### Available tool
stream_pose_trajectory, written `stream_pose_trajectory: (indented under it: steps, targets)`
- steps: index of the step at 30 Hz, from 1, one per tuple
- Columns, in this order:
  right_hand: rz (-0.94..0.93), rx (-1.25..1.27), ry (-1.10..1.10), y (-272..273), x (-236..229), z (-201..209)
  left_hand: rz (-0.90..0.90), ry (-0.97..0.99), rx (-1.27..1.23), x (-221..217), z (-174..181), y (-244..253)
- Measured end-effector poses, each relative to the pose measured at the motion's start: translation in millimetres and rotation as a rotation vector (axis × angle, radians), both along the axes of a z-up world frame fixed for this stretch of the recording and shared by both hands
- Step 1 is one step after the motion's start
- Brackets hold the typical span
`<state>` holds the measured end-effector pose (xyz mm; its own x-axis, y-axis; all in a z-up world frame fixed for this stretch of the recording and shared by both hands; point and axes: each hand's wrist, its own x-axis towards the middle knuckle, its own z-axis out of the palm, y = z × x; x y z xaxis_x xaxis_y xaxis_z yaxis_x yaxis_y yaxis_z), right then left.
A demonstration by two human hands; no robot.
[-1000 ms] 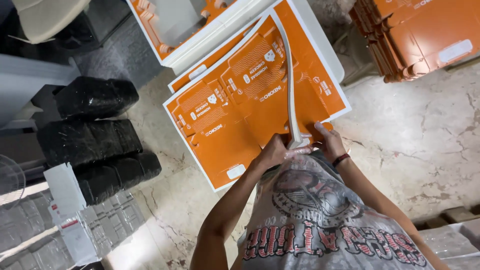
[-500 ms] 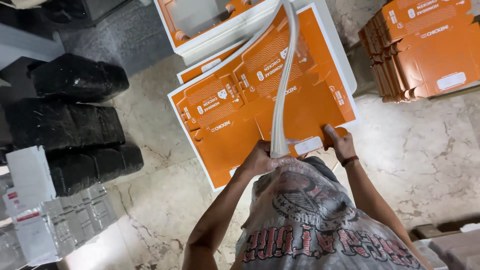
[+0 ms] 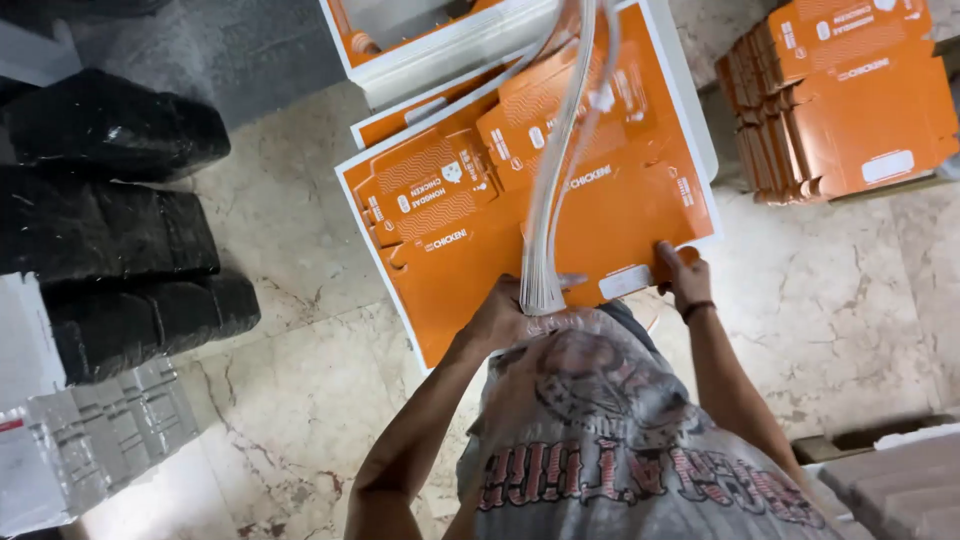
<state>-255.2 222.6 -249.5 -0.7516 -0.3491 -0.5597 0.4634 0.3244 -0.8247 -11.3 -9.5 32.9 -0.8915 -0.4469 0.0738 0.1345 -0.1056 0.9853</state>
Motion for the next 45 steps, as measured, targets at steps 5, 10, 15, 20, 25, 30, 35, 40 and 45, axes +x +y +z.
stream_pose_trajectory:
  steps: [5, 10, 15, 20, 25, 30, 35, 40, 45]
  targets:
    - [-0.006, -0.059, 0.032, -13.7, 10.1, 52.6, 0.044, -0.042, -0.045, 8.5, -4.4, -8.0]
    - [-0.029, -0.054, 0.05, -26.8, 13.2, 68.6, 0.015, -0.037, -0.285, 12.5, 4.1, -4.2]
    - [-0.087, -0.055, 0.109, -1.8, 8.7, -13.6, 0.11, -0.145, 0.107, 33.1, -10.6, 2.7]
    - [-0.093, -0.037, 0.128, 4.6, 13.2, 16.7, 0.153, -0.081, 0.034, 30.3, -5.4, -2.4]
    - [-0.083, -0.079, 0.13, -3.9, 0.0, 57.4, 0.163, -0.059, -0.029, 23.2, 0.0, -12.3]
    - [-0.038, 0.006, -0.032, 3.8, -5.8, 26.3, 0.012, -0.079, -0.111, -7.6, 6.9, 4.0]
    - [-0.012, 0.078, -0.196, 114.2, -39.6, -94.9, -0.143, -0.263, -0.212, -82.0, -57.0, 50.0]
    - [-0.096, -0.01, -0.361, 71.7, -46.9, -127.4, -0.536, -0.623, -0.171, -134.9, -85.8, 69.0]
    - [-0.394, -0.267, -0.591, 67.2, -18.5, -58.4, -0.506, -0.568, -0.057, -158.6, -172.6, 107.6]
